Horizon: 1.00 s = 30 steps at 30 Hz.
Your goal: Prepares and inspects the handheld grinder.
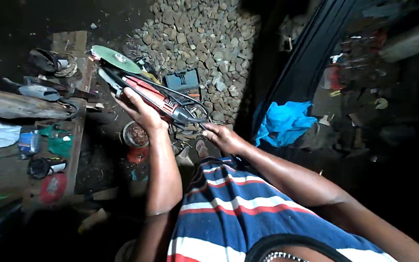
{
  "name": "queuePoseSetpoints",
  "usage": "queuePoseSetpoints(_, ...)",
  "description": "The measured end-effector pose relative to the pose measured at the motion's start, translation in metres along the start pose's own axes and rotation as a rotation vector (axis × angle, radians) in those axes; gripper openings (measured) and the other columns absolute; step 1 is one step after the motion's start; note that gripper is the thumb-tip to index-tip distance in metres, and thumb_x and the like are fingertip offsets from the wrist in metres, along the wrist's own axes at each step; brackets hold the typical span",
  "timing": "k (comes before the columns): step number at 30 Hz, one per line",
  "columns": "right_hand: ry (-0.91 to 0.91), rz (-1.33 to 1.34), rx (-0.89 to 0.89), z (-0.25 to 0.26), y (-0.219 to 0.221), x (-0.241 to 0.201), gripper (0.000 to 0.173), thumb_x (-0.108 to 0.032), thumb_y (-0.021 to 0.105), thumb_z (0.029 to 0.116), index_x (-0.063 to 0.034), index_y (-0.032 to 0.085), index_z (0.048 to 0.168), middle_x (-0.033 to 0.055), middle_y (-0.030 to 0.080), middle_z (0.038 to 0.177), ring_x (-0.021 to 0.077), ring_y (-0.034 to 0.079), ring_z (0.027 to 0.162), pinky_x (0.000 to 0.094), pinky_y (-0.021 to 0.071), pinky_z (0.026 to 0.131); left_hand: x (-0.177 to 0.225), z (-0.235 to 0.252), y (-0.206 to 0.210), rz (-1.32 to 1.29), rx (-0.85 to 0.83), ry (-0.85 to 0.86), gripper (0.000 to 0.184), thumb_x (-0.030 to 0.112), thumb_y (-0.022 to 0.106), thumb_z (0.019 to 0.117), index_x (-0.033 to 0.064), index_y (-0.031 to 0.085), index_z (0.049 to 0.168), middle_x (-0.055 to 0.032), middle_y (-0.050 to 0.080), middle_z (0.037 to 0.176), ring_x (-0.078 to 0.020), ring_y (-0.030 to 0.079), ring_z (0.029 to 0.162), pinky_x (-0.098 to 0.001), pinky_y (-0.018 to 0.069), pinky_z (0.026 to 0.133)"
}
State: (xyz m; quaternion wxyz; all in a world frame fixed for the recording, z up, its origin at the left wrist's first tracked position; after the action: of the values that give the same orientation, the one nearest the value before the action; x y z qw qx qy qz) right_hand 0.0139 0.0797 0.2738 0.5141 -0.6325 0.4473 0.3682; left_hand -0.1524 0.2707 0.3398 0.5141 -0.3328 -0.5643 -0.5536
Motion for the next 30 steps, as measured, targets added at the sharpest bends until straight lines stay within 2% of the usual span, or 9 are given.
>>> queuePoseSetpoints(2, 0.021, -0.092, -0.08, -0.016, 0.008, 0.019, 0.035, -0.031, 0.052, 0.109, -0.0148, 0.06, 0.139, 0.0079, 0.068, 0.087, 0.0182, 0.064, 0.068, 0.0418, 0.0584, 0.067, -0.007, -0.004, -0.006, 0.105, 0.036, 0.054, 0.07, 0.035, 0.044, 0.1107, 0.0076, 0.005, 0.163, -0.0151, 0.036, 0.159, -0.0191, 0.049, 0.138, -0.038, 0.0468, 0.113)
queuePoseSetpoints(4, 0.079, -0.243, -0.195, -0.033, 0.013, 0.037, 0.041, -0.032, 0.051, 0.1088, -0.0151, 0.056, 0.146, 0.0122, 0.072, 0.093, 0.0269, 0.07, 0.08, 0.0512, 0.0587, 0.08, -0.013, -0.016, -0.013, 0.208, 0.068, 0.107, 0.073, 0.031, 0.051, 0.1084, 0.0045, 0.009, 0.162, -0.0175, 0.035, 0.159, -0.0192, 0.047, 0.139, -0.035, 0.0464, 0.113)
queuePoseSetpoints(9, 0.167, -0.529, -0.476, -0.07, 0.017, 0.054, 0.039, -0.035, 0.047, 0.1084, -0.0091, 0.063, 0.133, 0.022, 0.07, 0.106, 0.0427, 0.068, 0.102, 0.0646, 0.0518, 0.089, -0.026, -0.061, -0.012, 0.31, 0.031, 0.163, 0.082, 0.022, 0.067, 0.0996, 0.0015, 0.015, 0.16, -0.0197, 0.039, 0.155, -0.021, 0.053, 0.133, -0.0353, 0.051, 0.107)
queuePoseSetpoints(13, 0.028, -0.455, -0.564, -0.086, -0.006, 0.021, 0.052, -0.024, 0.054, 0.1058, -0.0227, 0.044, 0.157, 0.0151, 0.07, 0.096, 0.0336, 0.068, 0.086, 0.0576, 0.0545, 0.082, -0.035, -0.094, -0.019, 0.531, -0.134, 0.214, 0.093, 0.027, 0.077, 0.0915, -0.0008, 0.021, 0.16, -0.0204, 0.039, 0.157, -0.0199, 0.048, 0.14, -0.0337, 0.044, 0.115)
queuePoseSetpoints(15, 0.018, -0.404, -0.609, -0.083, -0.026, 0.009, 0.045, -0.018, 0.058, 0.1037, -0.021, 0.054, 0.149, 0.011, 0.071, 0.095, 0.0277, 0.068, 0.083, 0.0542, 0.0559, 0.079, -0.042, -0.109, -0.023, 0.613, -0.221, 0.166, 0.094, 0.031, 0.078, 0.0907, 0.002, 0.022, 0.16, -0.0188, 0.04, 0.157, -0.0184, 0.048, 0.14, -0.0332, 0.0436, 0.115)
queuePoseSetpoints(17, 0.031, -0.429, -0.634, -0.074, -0.039, 0.01, 0.025, -0.018, 0.064, 0.1001, -0.0192, 0.07, 0.125, 0.0067, 0.072, 0.091, 0.0246, 0.069, 0.08, 0.054, 0.0563, 0.075, -0.051, -0.126, -0.027, 0.645, -0.292, 0.095, 0.094, 0.033, 0.078, 0.0905, 0.0057, 0.023, 0.161, -0.0165, 0.041, 0.157, -0.0171, 0.049, 0.139, -0.0332, 0.0442, 0.114)
queuePoseSetpoints(19, 0.062, -0.557, -0.667, -0.057, -0.046, 0.017, 0.018, -0.025, 0.068, 0.0981, -0.0212, 0.074, 0.114, 0.0047, 0.073, 0.089, 0.0245, 0.07, 0.078, 0.0551, 0.0581, 0.073, -0.062, -0.142, -0.03, 0.678, -0.365, -0.044, 0.097, 0.037, 0.078, 0.0903, 0.0137, 0.019, 0.164, -0.0142, 0.039, 0.159, -0.0196, 0.049, 0.139, -0.0381, 0.0458, 0.113)
queuePoseSetpoints(23, 0.136, -0.878, -0.607, -0.012, -0.044, 0.016, 0.023, -0.039, 0.072, 0.0939, -0.0192, 0.074, 0.106, 0.0116, 0.072, 0.096, 0.0368, 0.069, 0.093, 0.0661, 0.0529, 0.076, -0.102, -0.164, -0.044, 0.727, -0.519, -0.262, 0.101, 0.037, 0.082, 0.0869, 0.0346, 0.017, 0.164, -0.0101, 0.049, 0.153, -0.0271, 0.063, 0.122, -0.0527, 0.0564, 0.095)
queuePoseSetpoints(30, 0.055, -0.666, -0.497, 0.099, 0.004, 0.014, 0.032, -0.035, 0.079, 0.0891, -0.0109, 0.074, 0.109, 0.0143, 0.073, 0.097, 0.0362, 0.07, 0.094, 0.0644, 0.054, 0.085, -0.156, -0.148, -0.063, 0.599, -0.657, -0.51, 0.113, 0.038, 0.089, 0.0789, 0.0243, 0.016, 0.164, -0.0162, 0.045, 0.154, -0.025, 0.06, 0.125, -0.0478, 0.0547, 0.101)
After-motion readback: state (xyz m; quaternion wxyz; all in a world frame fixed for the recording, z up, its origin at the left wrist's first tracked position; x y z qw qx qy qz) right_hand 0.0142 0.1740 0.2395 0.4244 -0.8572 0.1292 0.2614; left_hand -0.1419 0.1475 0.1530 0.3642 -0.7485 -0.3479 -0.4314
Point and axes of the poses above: each hand's wrist, its own z-axis towards the middle knuckle, its own y-axis out of the palm, x = y × z, the point moved 7 cm from there along z, towards the middle knuckle
